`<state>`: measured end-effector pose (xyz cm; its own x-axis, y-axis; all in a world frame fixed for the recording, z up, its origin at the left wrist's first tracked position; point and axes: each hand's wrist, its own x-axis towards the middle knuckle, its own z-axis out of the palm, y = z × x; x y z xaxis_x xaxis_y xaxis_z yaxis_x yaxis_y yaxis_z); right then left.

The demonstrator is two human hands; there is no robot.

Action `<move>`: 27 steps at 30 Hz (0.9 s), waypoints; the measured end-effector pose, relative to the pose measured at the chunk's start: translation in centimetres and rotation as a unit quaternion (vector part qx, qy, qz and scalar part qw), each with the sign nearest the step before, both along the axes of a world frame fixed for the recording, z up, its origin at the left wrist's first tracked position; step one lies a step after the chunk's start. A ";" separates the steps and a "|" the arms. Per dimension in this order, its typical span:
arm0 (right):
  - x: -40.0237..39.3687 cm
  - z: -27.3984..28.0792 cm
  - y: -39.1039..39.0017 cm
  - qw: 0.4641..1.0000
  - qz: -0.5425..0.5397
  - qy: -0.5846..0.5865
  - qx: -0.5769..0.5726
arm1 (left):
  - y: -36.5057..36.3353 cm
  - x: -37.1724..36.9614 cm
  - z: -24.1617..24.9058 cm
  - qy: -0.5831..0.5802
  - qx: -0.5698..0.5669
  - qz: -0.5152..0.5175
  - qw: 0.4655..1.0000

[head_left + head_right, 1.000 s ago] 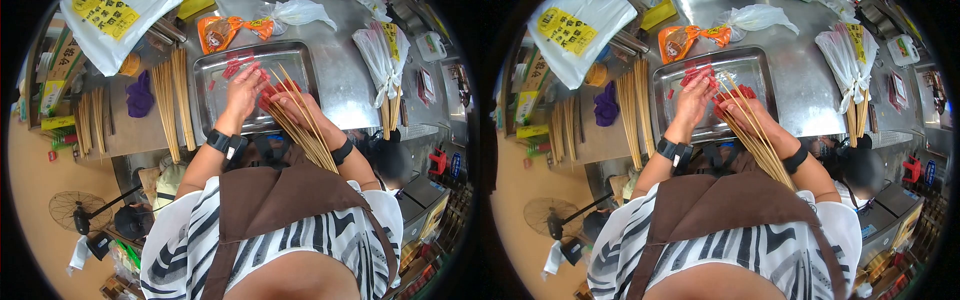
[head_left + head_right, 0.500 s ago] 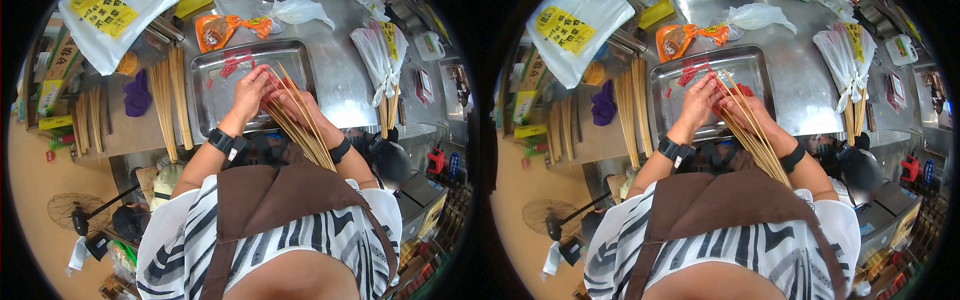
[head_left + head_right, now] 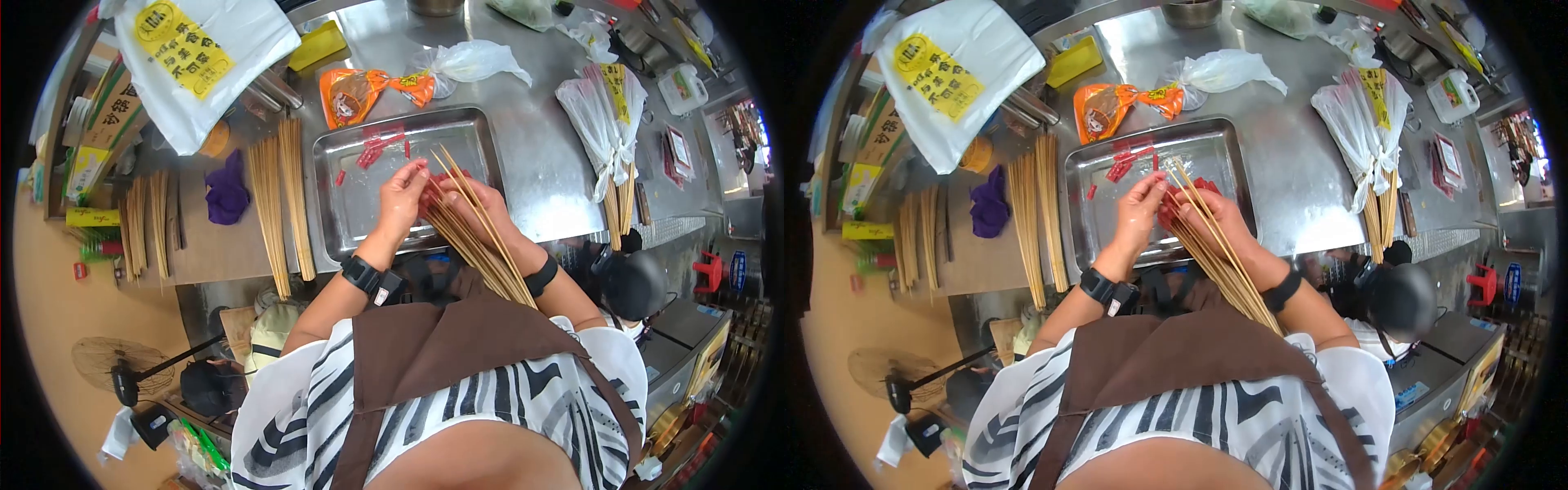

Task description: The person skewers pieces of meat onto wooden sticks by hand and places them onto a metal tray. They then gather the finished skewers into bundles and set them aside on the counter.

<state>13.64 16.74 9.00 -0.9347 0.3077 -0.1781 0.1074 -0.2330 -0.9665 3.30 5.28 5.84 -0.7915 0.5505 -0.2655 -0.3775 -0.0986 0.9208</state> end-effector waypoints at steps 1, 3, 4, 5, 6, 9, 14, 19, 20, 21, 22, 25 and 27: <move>-0.3 -0.6 0.3 0.986 -0.019 0.094 0.137 | -0.2 0.0 -0.3 -0.029 -0.032 -0.024 0.999; -0.3 -0.5 1.0 0.925 -0.016 0.198 0.323 | 0.1 0.0 -1.8 0.033 -0.056 -0.023 0.998; -0.2 -0.1 0.8 0.925 -0.012 0.199 0.322 | 0.2 0.0 -2.1 0.091 -0.081 -0.027 0.992; 0.3 0.3 0.4 0.975 0.032 0.156 0.157 | 0.0 0.0 -2.5 0.162 -0.143 -0.025 0.976; 0.6 0.7 0.1 0.992 0.073 0.105 -0.015 | -0.2 -0.1 -2.0 0.159 -0.145 -0.026 0.976; 0.8 1.0 0.3 0.991 0.129 0.033 0.032 | -0.2 -1.0 -0.8 0.342 -0.091 0.018 0.935; 0.4 0.7 0.0 0.989 0.144 0.012 0.018 | 0.1 -0.8 4.2 -0.064 0.115 -0.063 0.989; 0.4 -0.2 0.7 0.990 0.095 0.036 -0.099 | -0.4 -0.7 3.1 -0.095 0.101 -0.060 0.989; 0.4 0.1 1.1 0.994 0.089 0.006 -0.058 | -0.8 -0.6 2.9 -0.096 0.098 -0.054 0.989; 0.5 0.9 1.2 0.993 0.095 0.006 -0.074 | -1.1 -0.6 2.6 -0.102 0.098 -0.061 0.988; 0.5 1.2 1.1 0.991 0.100 0.005 -0.089 | -1.5 -0.5 2.4 -0.108 0.098 -0.068 0.987; 0.4 0.8 0.5 0.985 0.158 -0.046 -0.049 | -2.4 -1.3 1.3 -0.035 0.043 -0.037 0.998; 0.3 0.7 0.6 0.986 0.155 -0.040 -0.038 | -3.7 -4.0 -3.6 0.216 -0.157 0.039 0.963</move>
<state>13.93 17.31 9.71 -0.9638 -0.0077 -0.2666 0.2600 -0.2489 -0.9330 -0.68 1.59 2.23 -0.9015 0.4304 -0.0455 0.0449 0.1976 0.9793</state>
